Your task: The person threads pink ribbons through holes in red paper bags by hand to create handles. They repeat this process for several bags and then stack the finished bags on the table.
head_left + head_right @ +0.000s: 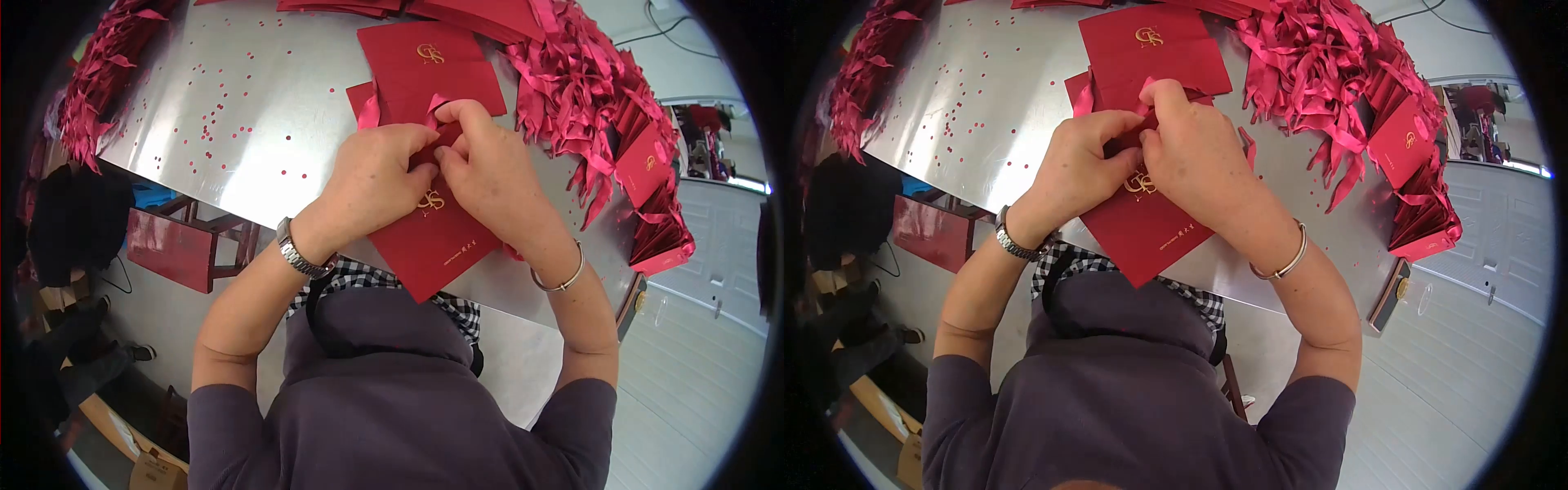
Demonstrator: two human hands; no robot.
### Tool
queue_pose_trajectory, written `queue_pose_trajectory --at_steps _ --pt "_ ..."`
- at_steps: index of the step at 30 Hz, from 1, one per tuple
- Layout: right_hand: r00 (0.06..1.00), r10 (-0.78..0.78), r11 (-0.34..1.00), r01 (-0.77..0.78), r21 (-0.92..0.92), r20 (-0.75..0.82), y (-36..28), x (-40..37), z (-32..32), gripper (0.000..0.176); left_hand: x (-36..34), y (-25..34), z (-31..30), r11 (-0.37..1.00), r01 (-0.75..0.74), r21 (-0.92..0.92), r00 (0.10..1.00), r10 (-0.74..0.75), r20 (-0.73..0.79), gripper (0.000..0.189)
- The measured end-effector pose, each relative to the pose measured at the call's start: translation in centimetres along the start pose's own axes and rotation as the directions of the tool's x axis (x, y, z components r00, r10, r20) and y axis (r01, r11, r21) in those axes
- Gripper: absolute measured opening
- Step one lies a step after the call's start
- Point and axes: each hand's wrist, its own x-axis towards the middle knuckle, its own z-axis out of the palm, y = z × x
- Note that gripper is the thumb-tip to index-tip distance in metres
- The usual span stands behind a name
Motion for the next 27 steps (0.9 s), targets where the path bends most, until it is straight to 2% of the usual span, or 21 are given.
queue_pose_trajectory --at_steps 3,5,6,7,8,9,10,12,14,16,17,21,23,25,27 --pt "1.0 0.002 0.997 -0.004 0.077 0.026 0.6 0.5 -0.1 0.023 -0.2 -0.2 0.3 0.997 -0.064 0.052 0.998 0.064 -0.004 0.032" --pt "0.934 0.214 0.87 -0.315 0.379 0.285 0.8 0.9 -0.5 0.022 -0.1 -0.1 0.1 0.999 -0.049 0.008 0.999 0.049 0.015 0.031" --pt "0.934 0.215 0.871 -0.316 0.376 0.286 1.0 0.7 -0.2 0.022 -0.1 0.0 -0.1 0.999 -0.03 -0.033 0.999 0.031 0.037 0.03" --pt "0.975 0.112 0.936 -0.168 0.308 0.191 1.4 0.4 0.2 0.02 -0.1 0.0 -0.2 0.999 -0.03 -0.036 0.999 0.031 0.033 0.03" --pt "0.995 -0.004 0.974 -0.02 0.225 0.104 1.5 0.2 0.3 0.018 0.0 -0.1 -0.3 0.991 -0.028 -0.128 0.999 0.032 0.024 0.027" --pt "0.995 -0.006 0.975 -0.018 0.223 0.104 1.3 0.0 0.3 0.018 0.2 -0.1 -0.6 0.975 -0.028 -0.218 0.999 0.032 0.015 0.026" --pt "0.998 -0.024 0.987 0.014 0.159 0.06 0.9 -0.4 0.2 0.018 0.6 -0.1 -1.2 0.975 -0.031 -0.218 0.999 0.033 0.009 0.026" --pt "0.998 -0.06 0.995 0.057 0.087 0.024 0.2 -1.1 0.1 0.018 1.7 0.0 -2.8 0.965 0.088 -0.247 0.959 -0.014 0.284 0.034" --pt "0.999 -0.019 0.992 0.024 0.122 -0.046 0.0 -1.8 0.4 0.02 2.1 0.3 -3.5 0.963 0.047 -0.266 0.961 0.029 0.275 0.029" --pt "0.999 0.003 0.99 0.003 0.144 -0.042 0.0 -2.2 0.5 0.022 2.5 2.2 -4.6 0.915 0.35 -0.201 0.866 -0.234 0.443 0.025" --pt "0.998 0.038 0.985 -0.03 0.169 -0.041 0.1 -2.4 0.6 0.024 2.5 2.1 -4.6 0.914 0.35 -0.202 0.867 -0.235 0.438 0.025" --pt "0.997 0.069 0.974 -0.06 0.219 -0.031 0.5 -2.9 0.7 0.026 2.8 2.3 -4.6 0.956 0.251 -0.15 0.859 -0.149 0.491 0.02" --pt "0.998 0.018 0.985 -0.008 0.172 -0.052 0.5 -3.1 0.6 0.029 2.8 1.9 -4.2 0.974 0.198 -0.109 0.854 -0.117 0.507 0.016" --pt "0.999 0.024 0.985 -0.017 0.173 -0.038 0.7 -3.2 0.7 0.031 2.7 0.8 -3.3 0.987 -0.152 -0.056 0.909 0.162 0.384 0.014" --pt "0.999 0.029 0.984 -0.025 0.175 -0.024 0.8 -3.1 0.8 0.033 2.5 0.4 -2.9 0.978 -0.211 0.003 0.913 0.196 0.359 0.013"
